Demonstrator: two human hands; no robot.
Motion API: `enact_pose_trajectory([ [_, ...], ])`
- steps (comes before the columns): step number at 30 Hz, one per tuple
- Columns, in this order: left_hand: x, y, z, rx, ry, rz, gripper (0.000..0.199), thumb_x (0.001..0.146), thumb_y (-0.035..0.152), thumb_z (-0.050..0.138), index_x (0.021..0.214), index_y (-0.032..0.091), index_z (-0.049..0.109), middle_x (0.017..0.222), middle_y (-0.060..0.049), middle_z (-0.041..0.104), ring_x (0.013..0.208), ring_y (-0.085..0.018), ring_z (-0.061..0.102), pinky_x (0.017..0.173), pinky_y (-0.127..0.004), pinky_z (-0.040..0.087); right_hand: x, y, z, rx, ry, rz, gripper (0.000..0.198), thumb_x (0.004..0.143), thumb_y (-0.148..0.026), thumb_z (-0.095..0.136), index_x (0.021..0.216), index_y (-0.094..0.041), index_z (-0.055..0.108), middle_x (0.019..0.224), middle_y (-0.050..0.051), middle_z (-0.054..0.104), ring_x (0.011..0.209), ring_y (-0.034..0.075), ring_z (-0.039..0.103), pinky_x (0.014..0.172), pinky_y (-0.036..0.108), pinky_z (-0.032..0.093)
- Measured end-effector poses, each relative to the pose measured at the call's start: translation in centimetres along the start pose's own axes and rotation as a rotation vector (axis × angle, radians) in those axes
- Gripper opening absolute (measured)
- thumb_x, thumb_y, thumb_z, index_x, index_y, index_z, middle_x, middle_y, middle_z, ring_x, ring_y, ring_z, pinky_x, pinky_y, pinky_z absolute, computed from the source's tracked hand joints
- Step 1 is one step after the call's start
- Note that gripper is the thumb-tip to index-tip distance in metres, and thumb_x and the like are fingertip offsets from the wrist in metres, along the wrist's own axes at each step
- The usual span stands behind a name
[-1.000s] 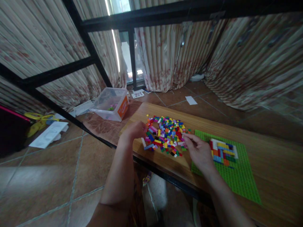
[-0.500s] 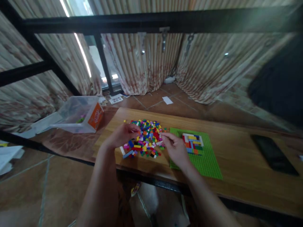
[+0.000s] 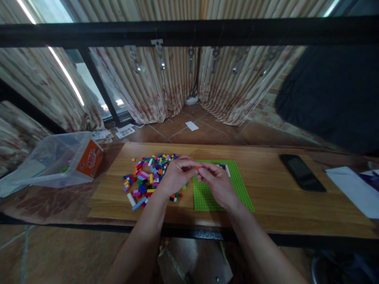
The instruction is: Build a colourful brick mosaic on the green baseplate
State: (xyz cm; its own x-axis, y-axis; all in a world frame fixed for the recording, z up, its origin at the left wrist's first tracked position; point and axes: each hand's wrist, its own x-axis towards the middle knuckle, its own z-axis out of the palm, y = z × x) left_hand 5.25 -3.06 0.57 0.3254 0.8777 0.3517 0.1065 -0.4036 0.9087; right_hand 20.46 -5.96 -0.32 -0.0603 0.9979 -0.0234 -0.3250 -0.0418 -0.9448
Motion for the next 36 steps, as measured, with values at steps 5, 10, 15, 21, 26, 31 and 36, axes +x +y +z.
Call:
enact_pose_trajectory([
  [5, -0.2, 0.0, 1.7, -0.028, 0.018, -0.027, 0.015, 0.077, 0.018, 0.066, 0.090, 0.019, 0.074, 0.082, -0.002, 0.064, 0.072, -0.012, 0.058, 0.065, -0.022, 0.047, -0.1, -0.7, -1.7, -0.110, -0.050, -0.045, 0.025, 0.067, -0.038, 0.076, 0.085, -0.021, 0.072, 0.064, -0.003, 0.064, 0.058, 0.010, 0.055, 0.059, 0.025, 0.046],
  [10, -0.6, -0.6, 2.1, 0.062, 0.027, -0.137, 0.030, 0.078, 0.018, 0.063, 0.108, 0.020, 0.068, 0.089, -0.003, 0.068, 0.073, -0.012, 0.060, 0.068, -0.024, 0.048, 0.8, -1.2, -6.2, -0.393, 0.122, -0.155, 0.022, 0.069, -0.035, 0.072, 0.084, -0.019, 0.069, 0.080, 0.002, 0.070, 0.072, 0.015, 0.063, 0.070, 0.030, 0.051],
  [15, -0.8, -2.2, 2.2, 0.220, -0.009, -0.200, 0.024, 0.080, 0.018, 0.058, 0.101, 0.018, 0.069, 0.092, -0.005, 0.069, 0.078, -0.015, 0.063, 0.072, -0.028, 0.050, 1.3, -1.8, -11.0, -0.742, 0.281, -0.217, 0.023, 0.072, -0.034, 0.067, 0.089, -0.018, 0.070, 0.085, 0.005, 0.072, 0.074, 0.017, 0.065, 0.072, 0.033, 0.052],
  [21, -0.9, -2.3, 2.8, 0.339, -0.120, -0.209, 0.026, 0.083, 0.017, 0.054, 0.104, 0.017, 0.068, 0.095, -0.005, 0.071, 0.078, -0.015, 0.064, 0.074, -0.028, 0.050, 1.8, -1.2, -11.7, -0.978, 0.194, -0.250, 0.019, 0.077, -0.032, 0.061, 0.088, -0.021, 0.071, 0.092, 0.005, 0.072, 0.083, 0.018, 0.064, 0.074, 0.033, 0.051],
  [26, -0.9, -1.6, 2.8, 0.408, -0.175, -0.194, 0.024, 0.082, 0.014, 0.053, 0.099, 0.017, 0.069, 0.091, -0.004, 0.071, 0.082, -0.015, 0.064, 0.075, -0.027, 0.050, 2.4, -0.6, -11.2, -1.040, 0.138, -0.287, 0.016, 0.078, -0.028, 0.060, 0.089, -0.022, 0.071, 0.095, 0.004, 0.071, 0.087, 0.018, 0.064, 0.081, 0.034, 0.050],
  [31, -1.1, -1.8, 2.7, 0.427, -0.176, -0.201, 0.023, 0.082, 0.015, 0.053, 0.098, 0.016, 0.069, 0.092, -0.005, 0.071, 0.079, -0.015, 0.064, 0.075, -0.028, 0.050, 2.5, -0.6, -11.2, -1.104, 0.129, -0.277, 0.016, 0.077, -0.027, 0.061, 0.088, -0.022, 0.071, 0.094, 0.005, 0.071, 0.088, 0.019, 0.064, 0.082, 0.034, 0.050],
  [36, -1.3, -1.8, 2.8, 0.414, -0.161, -0.186, 0.022, 0.082, 0.018, 0.054, 0.098, 0.017, 0.070, 0.095, -0.005, 0.072, 0.082, -0.015, 0.064, 0.077, -0.027, 0.050, 2.2, -0.7, -11.6, -1.130, 0.121, -0.273, 0.021, 0.078, -0.035, 0.059, 0.089, -0.022, 0.071, 0.095, 0.005, 0.071, 0.085, 0.020, 0.064, 0.075, 0.034, 0.050],
])
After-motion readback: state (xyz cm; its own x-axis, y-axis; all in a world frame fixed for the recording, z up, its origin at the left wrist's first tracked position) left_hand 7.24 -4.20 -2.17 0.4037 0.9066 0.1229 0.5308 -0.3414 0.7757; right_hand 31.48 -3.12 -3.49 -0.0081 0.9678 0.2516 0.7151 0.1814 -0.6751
